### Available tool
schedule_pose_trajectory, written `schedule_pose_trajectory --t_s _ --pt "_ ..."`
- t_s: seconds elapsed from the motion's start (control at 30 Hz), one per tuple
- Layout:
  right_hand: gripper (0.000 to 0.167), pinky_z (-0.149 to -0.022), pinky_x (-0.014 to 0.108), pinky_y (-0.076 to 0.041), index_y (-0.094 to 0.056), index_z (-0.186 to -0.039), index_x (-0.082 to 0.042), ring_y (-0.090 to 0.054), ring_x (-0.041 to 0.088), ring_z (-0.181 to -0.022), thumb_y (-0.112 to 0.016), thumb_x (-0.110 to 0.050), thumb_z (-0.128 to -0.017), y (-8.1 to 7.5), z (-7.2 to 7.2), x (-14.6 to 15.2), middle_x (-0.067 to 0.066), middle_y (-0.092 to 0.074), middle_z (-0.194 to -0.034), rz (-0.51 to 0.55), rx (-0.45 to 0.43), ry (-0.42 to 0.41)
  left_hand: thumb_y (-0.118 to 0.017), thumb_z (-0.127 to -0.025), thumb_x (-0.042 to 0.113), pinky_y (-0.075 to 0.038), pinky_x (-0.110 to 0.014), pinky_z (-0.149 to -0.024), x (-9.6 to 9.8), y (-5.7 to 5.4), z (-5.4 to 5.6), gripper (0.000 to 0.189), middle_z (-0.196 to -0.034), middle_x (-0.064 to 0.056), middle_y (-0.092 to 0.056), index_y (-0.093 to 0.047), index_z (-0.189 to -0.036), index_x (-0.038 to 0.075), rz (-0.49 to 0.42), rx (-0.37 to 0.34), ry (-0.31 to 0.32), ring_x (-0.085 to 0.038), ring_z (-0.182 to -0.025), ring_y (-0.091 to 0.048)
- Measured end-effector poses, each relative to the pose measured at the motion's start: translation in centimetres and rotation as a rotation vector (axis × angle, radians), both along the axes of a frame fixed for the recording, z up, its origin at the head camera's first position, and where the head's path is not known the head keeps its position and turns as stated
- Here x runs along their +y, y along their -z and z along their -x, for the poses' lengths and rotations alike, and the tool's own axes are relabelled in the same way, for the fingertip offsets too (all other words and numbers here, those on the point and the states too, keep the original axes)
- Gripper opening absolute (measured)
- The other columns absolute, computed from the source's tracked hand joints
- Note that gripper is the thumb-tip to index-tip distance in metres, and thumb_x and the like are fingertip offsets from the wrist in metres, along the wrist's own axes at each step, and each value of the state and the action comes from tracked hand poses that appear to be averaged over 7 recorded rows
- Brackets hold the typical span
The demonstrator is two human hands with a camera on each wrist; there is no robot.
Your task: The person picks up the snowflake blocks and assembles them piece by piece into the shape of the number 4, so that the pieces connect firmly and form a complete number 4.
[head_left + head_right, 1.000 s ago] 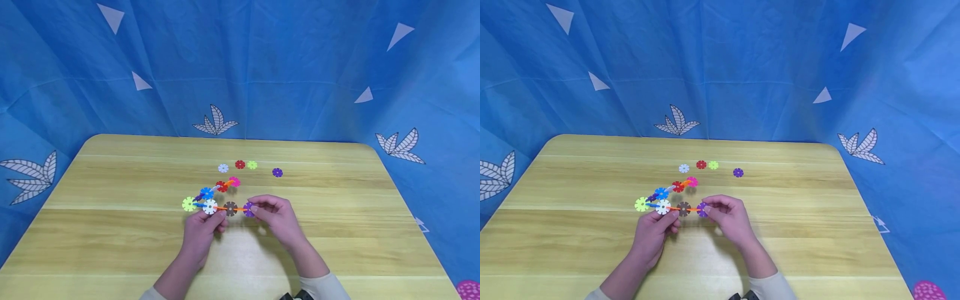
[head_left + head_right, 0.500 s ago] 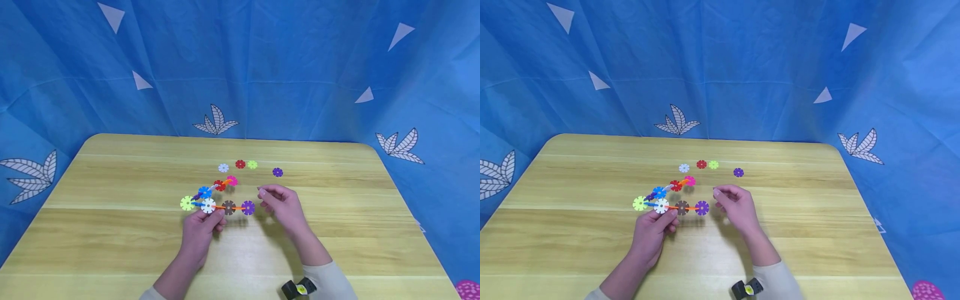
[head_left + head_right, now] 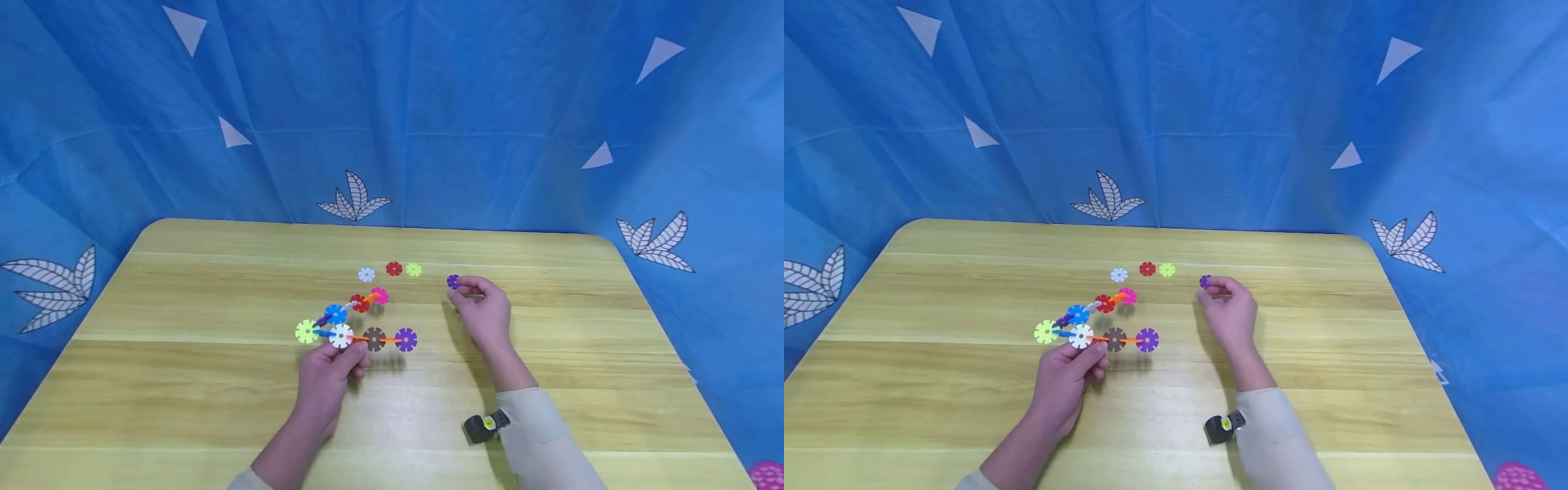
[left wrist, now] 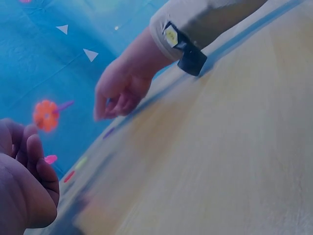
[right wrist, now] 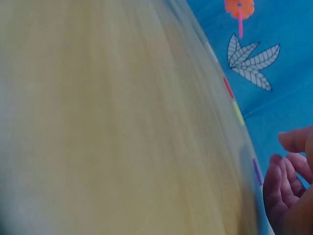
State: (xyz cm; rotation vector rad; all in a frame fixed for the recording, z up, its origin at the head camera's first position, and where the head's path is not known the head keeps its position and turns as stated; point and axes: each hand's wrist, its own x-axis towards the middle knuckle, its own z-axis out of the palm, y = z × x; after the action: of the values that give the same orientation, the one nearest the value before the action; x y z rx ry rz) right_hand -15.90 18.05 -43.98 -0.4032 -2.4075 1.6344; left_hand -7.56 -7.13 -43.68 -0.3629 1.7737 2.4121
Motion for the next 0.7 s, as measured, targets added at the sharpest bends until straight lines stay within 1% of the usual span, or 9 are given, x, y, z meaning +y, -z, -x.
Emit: schedule_pose_trajectory --t_s 0.13,0.2,0.3,0.43,0.7 --pt "0.03 -0.072 0.031 -0.054 -0.072 -0.109 -0.005 -0.063 0.023 -0.084 -0.082 -0.015 -0.083 0.7 1.1 0.5 0.009 -0.067 -0.099 -0.104 -0.021 0.047 -0.075 -0.088 0.004 -0.058 -0.026 -0.066 0.0 0.1 0.0 0.012 -0.083 -0.021 -0.069 -0.071 -0.094 -0.005 0.009 -0.002 -0.002 -0.019 -0.068 -0.065" --pt "0.033 -0.076 0.034 -0.051 -0.072 -0.111 -0.005 -0.063 0.024 -0.087 -0.083 -0.017 -0.082 1.0 1.6 0.6 0.01 -0.067 -0.101 -0.15 -0.028 0.063 -0.075 -0.088 0.004 -0.057 -0.026 -0.066 0.0 0.1 0.1 0.012 -0.083 -0.021 -0.069 -0.071 -0.095 -0.006 0.01 0.001 -0.006 -0.018 -0.068 -0.064" --pt "0.037 -0.081 0.037 -0.05 -0.071 -0.113 -0.006 -0.062 0.025 -0.092 -0.084 -0.02 -0.082 1.4 2.1 0.7 0.011 -0.068 -0.104 -0.183 -0.049 0.08 -0.075 -0.088 0.004 -0.057 -0.026 -0.066 0.0 0.1 0.1 0.012 -0.084 -0.021 -0.069 -0.071 -0.095 -0.006 0.016 -0.002 -0.008 -0.018 -0.068 -0.064" --pt "0.04 -0.086 0.04 -0.047 -0.07 -0.115 -0.006 -0.061 0.026 -0.099 -0.083 -0.024 -0.083 1.5 2.5 0.8 0.01 -0.069 -0.107 -0.214 -0.069 0.093 -0.075 -0.088 0.004 -0.058 -0.026 -0.066 0.0 0.1 0.1 0.012 -0.085 -0.022 -0.069 -0.071 -0.095 -0.006 0.018 -0.005 -0.012 -0.017 -0.068 -0.064" --pt "0.038 -0.085 0.042 -0.046 -0.07 -0.114 -0.007 -0.06 0.027 -0.097 -0.08 -0.03 -0.085 1.7 2.7 0.7 0.008 -0.069 -0.104 -0.315 -0.12 0.095 -0.075 -0.088 0.003 -0.058 -0.026 -0.066 -0.1 0.1 0.1 0.013 -0.084 -0.022 -0.069 -0.071 -0.095 -0.006 0.024 0.006 -0.017 -0.019 -0.068 -0.064"
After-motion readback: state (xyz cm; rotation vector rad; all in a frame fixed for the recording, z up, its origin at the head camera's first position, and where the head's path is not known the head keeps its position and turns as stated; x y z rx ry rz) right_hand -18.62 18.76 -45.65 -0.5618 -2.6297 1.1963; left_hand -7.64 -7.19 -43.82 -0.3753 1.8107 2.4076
